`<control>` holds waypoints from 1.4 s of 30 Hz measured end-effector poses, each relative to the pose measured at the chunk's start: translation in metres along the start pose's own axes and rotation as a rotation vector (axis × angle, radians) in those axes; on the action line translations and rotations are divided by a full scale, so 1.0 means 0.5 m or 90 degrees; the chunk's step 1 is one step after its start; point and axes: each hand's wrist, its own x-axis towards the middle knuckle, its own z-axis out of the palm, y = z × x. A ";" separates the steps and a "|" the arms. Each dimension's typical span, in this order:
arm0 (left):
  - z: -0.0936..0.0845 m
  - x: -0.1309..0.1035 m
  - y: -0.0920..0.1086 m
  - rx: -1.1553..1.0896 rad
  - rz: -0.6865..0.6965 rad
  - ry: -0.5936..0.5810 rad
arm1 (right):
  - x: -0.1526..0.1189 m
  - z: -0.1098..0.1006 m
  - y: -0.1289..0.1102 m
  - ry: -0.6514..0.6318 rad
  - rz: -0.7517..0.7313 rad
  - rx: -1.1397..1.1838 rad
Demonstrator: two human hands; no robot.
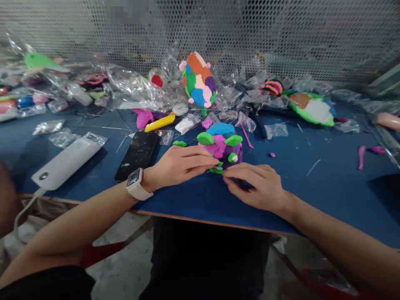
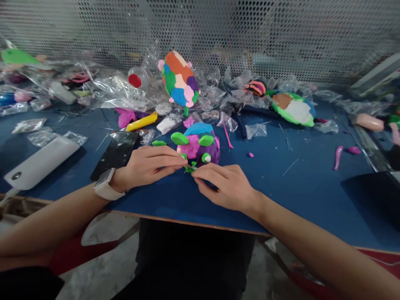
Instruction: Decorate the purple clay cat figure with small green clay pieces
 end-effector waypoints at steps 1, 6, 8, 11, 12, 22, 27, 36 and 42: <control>0.001 0.001 0.001 -0.015 -0.002 0.005 | 0.002 0.000 0.000 0.005 0.003 0.005; 0.014 0.009 0.027 -0.099 -0.116 0.019 | 0.008 -0.004 -0.002 0.026 0.041 0.019; 0.020 0.012 0.042 -0.129 -0.167 0.010 | 0.010 -0.006 -0.005 0.031 0.078 0.060; 0.027 0.012 0.057 -0.149 -0.171 0.000 | 0.013 -0.008 -0.012 0.046 0.115 0.143; 0.028 0.011 0.059 -0.152 -0.167 0.002 | 0.014 -0.009 -0.015 0.050 0.125 0.164; 0.034 0.003 0.051 -0.132 -0.030 0.083 | 0.016 -0.002 -0.021 0.002 0.308 0.463; 0.032 0.011 0.057 -0.167 -0.023 0.065 | 0.015 -0.003 -0.015 0.013 0.230 0.467; 0.035 0.007 0.052 -0.153 0.009 0.072 | 0.004 -0.009 -0.012 0.101 0.116 0.278; 0.024 0.006 0.047 -0.095 -0.057 0.016 | 0.010 -0.021 -0.008 0.140 0.103 0.185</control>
